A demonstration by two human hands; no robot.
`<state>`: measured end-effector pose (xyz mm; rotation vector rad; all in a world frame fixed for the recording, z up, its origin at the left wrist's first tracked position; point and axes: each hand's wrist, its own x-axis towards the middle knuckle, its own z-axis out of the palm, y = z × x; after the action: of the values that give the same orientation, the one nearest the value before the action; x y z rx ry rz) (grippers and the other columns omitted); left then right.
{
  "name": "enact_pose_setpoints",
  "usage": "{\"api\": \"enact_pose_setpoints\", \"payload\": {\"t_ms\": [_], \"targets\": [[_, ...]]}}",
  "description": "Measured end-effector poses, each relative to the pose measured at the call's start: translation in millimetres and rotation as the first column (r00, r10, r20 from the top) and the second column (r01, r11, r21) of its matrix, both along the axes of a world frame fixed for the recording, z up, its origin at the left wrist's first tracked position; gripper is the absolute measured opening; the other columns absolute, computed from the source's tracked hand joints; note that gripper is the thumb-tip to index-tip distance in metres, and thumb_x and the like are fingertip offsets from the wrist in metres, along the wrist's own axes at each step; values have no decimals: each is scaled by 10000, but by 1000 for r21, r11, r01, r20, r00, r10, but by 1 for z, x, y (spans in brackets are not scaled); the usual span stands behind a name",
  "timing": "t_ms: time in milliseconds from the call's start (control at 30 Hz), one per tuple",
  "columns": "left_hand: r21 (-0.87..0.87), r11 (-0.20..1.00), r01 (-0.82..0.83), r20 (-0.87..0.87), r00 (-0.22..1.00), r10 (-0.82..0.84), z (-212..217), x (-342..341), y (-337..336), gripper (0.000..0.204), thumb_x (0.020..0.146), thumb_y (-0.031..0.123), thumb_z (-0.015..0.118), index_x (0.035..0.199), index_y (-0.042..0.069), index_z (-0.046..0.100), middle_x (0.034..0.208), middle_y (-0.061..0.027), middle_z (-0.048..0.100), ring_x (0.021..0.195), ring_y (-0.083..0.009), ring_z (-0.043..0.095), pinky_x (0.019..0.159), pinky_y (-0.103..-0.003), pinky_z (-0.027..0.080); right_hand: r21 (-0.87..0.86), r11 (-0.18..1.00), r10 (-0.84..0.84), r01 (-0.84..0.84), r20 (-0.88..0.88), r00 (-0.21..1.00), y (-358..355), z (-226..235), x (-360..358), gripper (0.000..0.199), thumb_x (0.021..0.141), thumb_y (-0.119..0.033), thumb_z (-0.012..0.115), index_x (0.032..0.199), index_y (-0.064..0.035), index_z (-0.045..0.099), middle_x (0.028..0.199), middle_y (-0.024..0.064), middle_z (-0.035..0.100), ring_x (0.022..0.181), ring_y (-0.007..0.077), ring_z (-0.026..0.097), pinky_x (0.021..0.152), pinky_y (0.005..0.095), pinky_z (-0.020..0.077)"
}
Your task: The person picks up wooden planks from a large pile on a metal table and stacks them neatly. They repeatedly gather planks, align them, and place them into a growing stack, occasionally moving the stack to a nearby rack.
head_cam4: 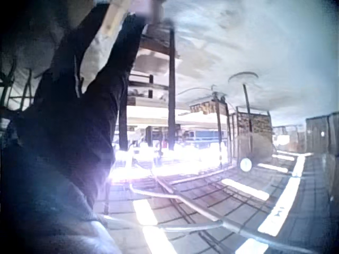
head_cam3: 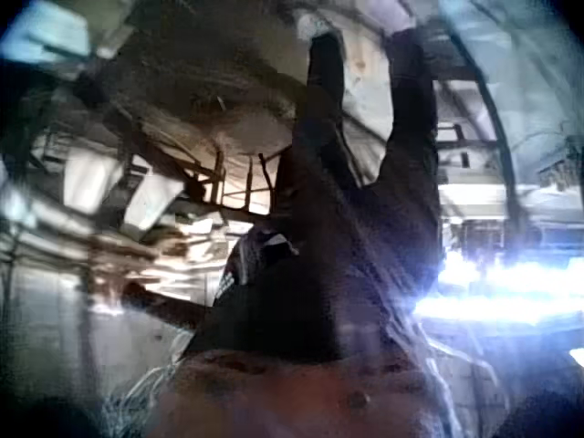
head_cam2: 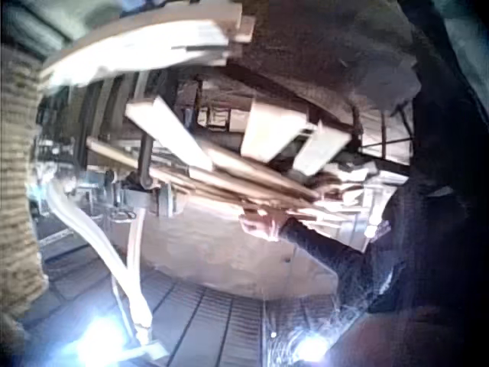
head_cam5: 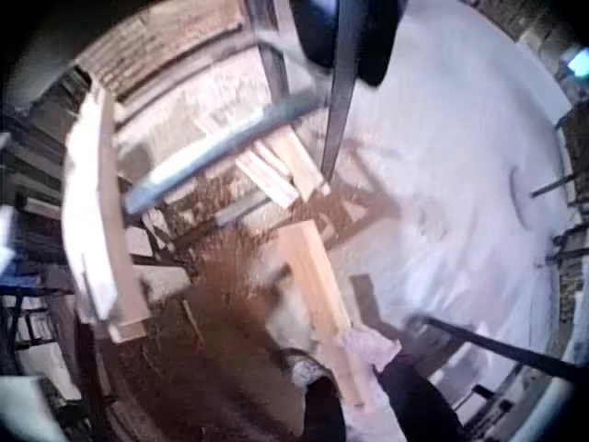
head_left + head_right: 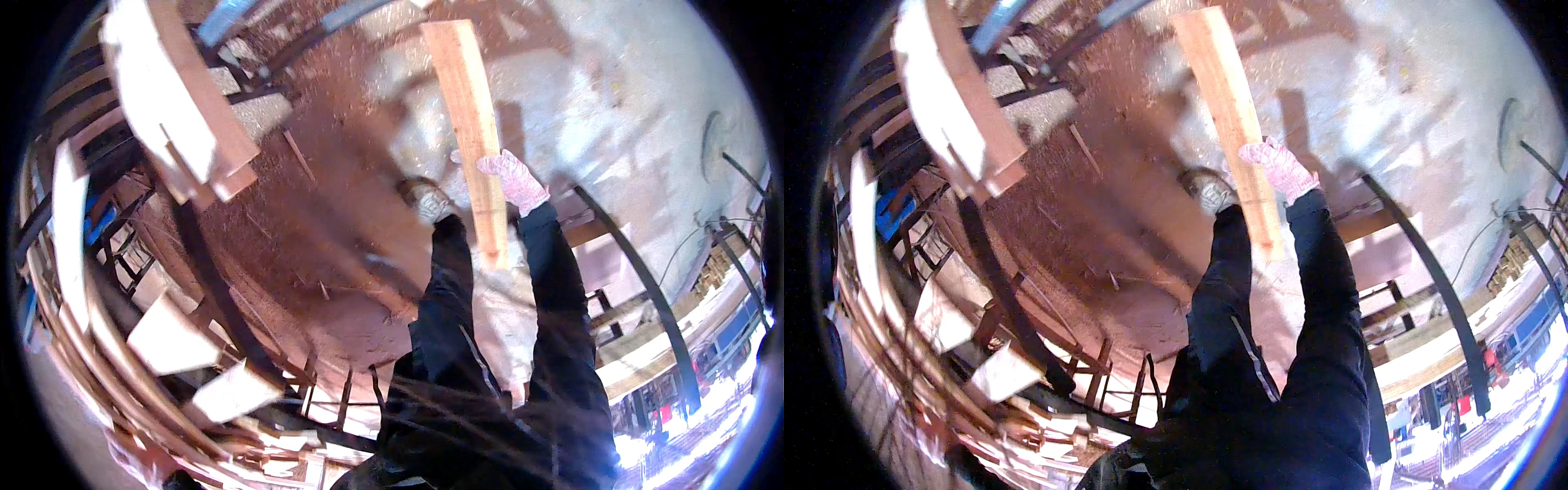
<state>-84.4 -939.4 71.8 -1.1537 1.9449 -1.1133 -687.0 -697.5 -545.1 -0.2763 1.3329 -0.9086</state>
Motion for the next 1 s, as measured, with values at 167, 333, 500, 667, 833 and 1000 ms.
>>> {"api": "enact_pose_setpoints", "payload": {"t_ms": [167, 333, 500, 667, 833, 1000], "targets": [[65, 997, -37, -342, 938, 57, 11, -37, 28, 420, 919, 235, 581, 1308, 84, 529, 1280, -135, 580, 1146, -329, 552, 988, -448, 451, 39, 967, -208, 253, 697, 686, -97, 194, -33, 501, 840, -230, 635, 1228, 67, 524, 1031, 243, 647, 916, 379, 653, 859, 540, 526], [3, 998, -61, -599, 799, 50, 47, 0, 126, 424, 910, 100, 594, 1322, 59, 503, 1247, -149, 602, 1127, -286, 581, 929, -409, 496, -278, 948, -15, 156, 451, 892, -99, 323, 18, 432, 928, -265, 527, 1287, -27, 496, 989, 137, 639, 894, 294, 611, 852, 461, 495], [8, 703, -711, -996, -72, -61, 80, 97, 390, 428, 862, -83, 601, 1269, 25, 533, 1062, -114, 673, 957, -197, 656, 849, -305, 535, -443, 888, 372, 125, 850, 373, -26, 473, 143, 697, 856, -387, 542, 1427, -38, 349, 973, 158, 580, 956, 342, 573, 952, 601, 421], [249, 550, -797, -607, -571, -552, 63, 11, 511, 341, 822, 97, 695, 1111, 9, 537, 812, -93, 653, 492, -141, 577, 421, -266, 501, -567, 727, 685, -387, 634, 359, 66, 553, 264, 722, 778, -210, 722, 1410, -77, 399, 1114, 137, 592, 1040, 280, 582, 976, 468, 445], [193, 791, -581, 291, -736, -611, -30, -28, 680, 515, 869, 190, 678, 1295, 3, 457, 1054, -161, 612, 836, -228, 637, 512, -267, 545, -716, 315, 939, -623, 138, 315, 93, 614, 392, 575, 868, -281, 627, 1321, 21, 439, 1008, 155, 610, 928, 249, 600, 853, 383, 503], [429, 490, -759, 388, -336, -858, -22, -67, 675, 405, 917, 70, 572, 1310, 41, 475, 1100, -146, 618, 919, -302, 645, 663, -371, 591, -561, 200, 979, -803, 138, 148, 177, 602, 541, 479, 905, -297, 629, 1228, 30, 497, 959, 83, 584, 943, 195, 582, 897, 387, 490]]}}
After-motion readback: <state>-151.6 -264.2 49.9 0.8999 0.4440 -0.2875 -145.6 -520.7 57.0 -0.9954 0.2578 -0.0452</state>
